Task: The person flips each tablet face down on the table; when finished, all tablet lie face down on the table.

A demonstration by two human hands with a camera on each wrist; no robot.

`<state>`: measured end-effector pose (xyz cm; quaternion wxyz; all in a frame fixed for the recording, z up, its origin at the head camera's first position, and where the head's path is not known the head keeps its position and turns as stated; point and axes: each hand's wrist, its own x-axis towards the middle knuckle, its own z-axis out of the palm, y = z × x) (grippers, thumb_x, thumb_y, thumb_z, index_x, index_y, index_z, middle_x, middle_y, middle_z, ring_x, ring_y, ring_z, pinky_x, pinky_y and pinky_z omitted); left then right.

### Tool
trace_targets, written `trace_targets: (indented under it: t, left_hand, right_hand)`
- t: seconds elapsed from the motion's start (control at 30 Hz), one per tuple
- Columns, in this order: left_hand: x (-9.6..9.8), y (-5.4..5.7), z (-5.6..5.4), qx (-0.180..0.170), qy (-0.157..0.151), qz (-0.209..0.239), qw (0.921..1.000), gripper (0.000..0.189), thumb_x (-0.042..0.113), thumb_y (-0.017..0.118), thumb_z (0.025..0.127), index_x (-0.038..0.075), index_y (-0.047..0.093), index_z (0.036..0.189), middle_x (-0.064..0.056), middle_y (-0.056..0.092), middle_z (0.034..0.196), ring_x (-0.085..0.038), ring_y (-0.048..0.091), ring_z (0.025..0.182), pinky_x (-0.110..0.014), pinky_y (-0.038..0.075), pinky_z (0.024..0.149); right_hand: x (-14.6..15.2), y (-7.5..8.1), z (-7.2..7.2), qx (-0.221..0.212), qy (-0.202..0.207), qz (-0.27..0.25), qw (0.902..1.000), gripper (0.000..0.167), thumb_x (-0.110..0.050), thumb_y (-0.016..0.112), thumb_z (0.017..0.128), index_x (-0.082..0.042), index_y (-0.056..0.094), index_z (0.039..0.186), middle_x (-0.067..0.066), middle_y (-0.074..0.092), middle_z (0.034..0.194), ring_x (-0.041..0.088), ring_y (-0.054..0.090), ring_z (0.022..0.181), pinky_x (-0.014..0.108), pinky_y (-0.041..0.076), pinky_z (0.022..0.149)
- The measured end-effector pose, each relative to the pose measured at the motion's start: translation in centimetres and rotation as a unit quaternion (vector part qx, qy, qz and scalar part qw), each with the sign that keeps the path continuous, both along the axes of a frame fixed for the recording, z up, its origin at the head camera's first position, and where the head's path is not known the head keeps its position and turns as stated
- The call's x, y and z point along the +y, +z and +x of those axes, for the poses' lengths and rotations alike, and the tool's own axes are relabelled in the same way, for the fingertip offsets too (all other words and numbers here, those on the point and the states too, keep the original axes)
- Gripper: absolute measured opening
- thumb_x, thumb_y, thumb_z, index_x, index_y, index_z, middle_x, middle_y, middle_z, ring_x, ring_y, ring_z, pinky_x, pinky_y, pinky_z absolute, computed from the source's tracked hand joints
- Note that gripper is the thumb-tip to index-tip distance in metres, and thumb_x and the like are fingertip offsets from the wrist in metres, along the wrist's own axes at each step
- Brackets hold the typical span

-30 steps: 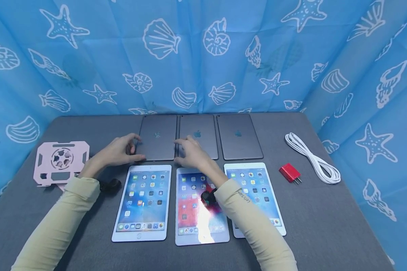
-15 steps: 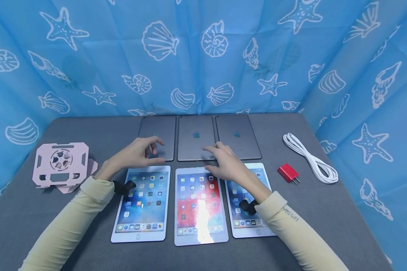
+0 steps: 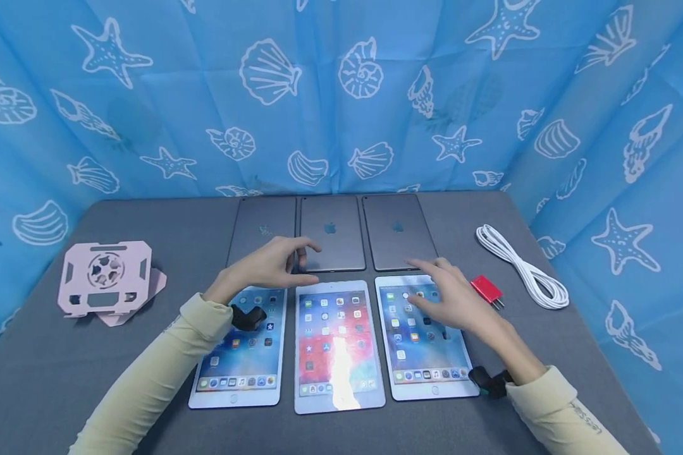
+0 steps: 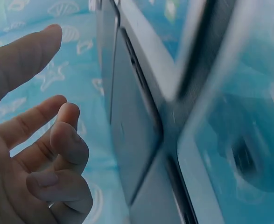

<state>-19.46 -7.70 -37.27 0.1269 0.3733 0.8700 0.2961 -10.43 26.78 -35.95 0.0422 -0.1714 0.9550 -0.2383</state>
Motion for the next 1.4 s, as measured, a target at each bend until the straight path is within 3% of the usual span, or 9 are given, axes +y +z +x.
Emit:
trace_targets:
  t: [0.1,0.27,0.5,0.63,0.8,1.17,1.27,1.4]
  left_hand:
    - [1.8,-0.1,0.2,0.004,-0.020,-0.004,0.9998,0.058,0.031,0.077,0.093,0.002,0.057,0.139,-0.013,0.064,0.094,-0.008,0.042,0.057,-0.021,0.039,0.062]
    - [4.8,-0.9,0.7,-0.003,-0.049,-0.031,0.9983,0.063,0.034,0.078,0.091,0.006,0.055,0.143,-0.010,0.064,0.096,-0.010,0.044,0.070,-0.020,0.038,0.069]
    - [7.8,-1.6,1.2,-0.004,-0.057,-0.068,0.9960,0.075,0.039,0.082,0.087,0.010,0.052,0.148,-0.008,0.065,0.104,-0.012,0.052,0.082,-0.019,0.040,0.071]
    - [9.1,-1.9,1.3,0.005,-0.056,-0.083,0.9950,0.081,0.042,0.083,0.085,0.010,0.049,0.151,-0.008,0.064,0.124,-0.017,0.060,0.106,-0.024,0.050,0.089]
    - [10.3,-2.4,1.5,0.008,-0.036,-0.113,0.9928,0.088,0.046,0.083,0.084,0.013,0.043,0.155,-0.008,0.053,0.147,-0.021,0.055,0.131,-0.036,0.049,0.109]
    - [12.0,-2.9,2.2,0.027,-0.022,-0.163,0.9860,0.090,0.060,0.078,0.083,0.020,0.042,0.156,-0.004,0.053,0.149,-0.018,0.057,0.128,-0.033,0.050,0.101]
    - [12.1,-3.0,2.3,0.028,-0.012,-0.151,0.9880,0.090,0.060,0.080,0.081,0.020,0.046,0.154,-0.001,0.061,0.138,-0.013,0.060,0.117,-0.025,0.051,0.086]
    - [12.0,-3.1,2.4,0.020,0.003,-0.125,0.9919,0.088,0.058,0.084,0.078,0.021,0.051,0.151,0.002,0.065,0.120,-0.008,0.056,0.092,-0.018,0.041,0.064]
  right_hand:
    - [1.7,-0.6,0.7,-0.007,-0.010,-0.002,0.9999,0.068,-0.020,0.080,0.089,0.001,0.051,0.146,0.027,0.058,0.123,0.032,0.057,0.097,0.028,0.046,0.065]
    - [3.6,-1.6,1.9,-0.014,-0.022,0.000,0.9997,0.068,-0.019,0.081,0.088,0.007,0.051,0.144,0.029,0.056,0.122,0.028,0.055,0.094,0.024,0.044,0.064]
    - [4.7,-2.3,2.2,-0.031,-0.015,0.012,0.9993,0.077,-0.020,0.084,0.084,0.013,0.048,0.143,0.027,0.061,0.122,0.025,0.056,0.096,0.030,0.046,0.073]
    - [4.9,-2.4,2.2,-0.058,-0.017,0.030,0.9977,0.080,-0.025,0.084,0.084,0.015,0.047,0.143,0.017,0.062,0.111,0.017,0.052,0.090,0.031,0.045,0.075]
    - [5.1,-2.7,2.3,-0.090,-0.017,0.031,0.9953,0.081,-0.027,0.082,0.086,0.017,0.046,0.142,0.009,0.056,0.103,0.012,0.046,0.085,0.024,0.040,0.070]
    - [5.0,-3.2,2.2,-0.129,-0.033,0.007,0.9910,0.085,-0.026,0.082,0.087,0.020,0.039,0.145,0.012,0.056,0.105,0.015,0.047,0.089,0.024,0.041,0.071]
    - [5.0,-3.1,2.0,-0.145,-0.042,-0.003,0.9885,0.087,-0.024,0.082,0.086,0.020,0.037,0.146,0.014,0.058,0.106,0.016,0.050,0.089,0.024,0.043,0.072]
    - [5.0,-3.1,1.9,-0.167,-0.059,-0.012,0.9840,0.090,-0.022,0.084,0.085,0.021,0.034,0.147,0.019,0.058,0.109,0.021,0.053,0.091,0.026,0.044,0.072]
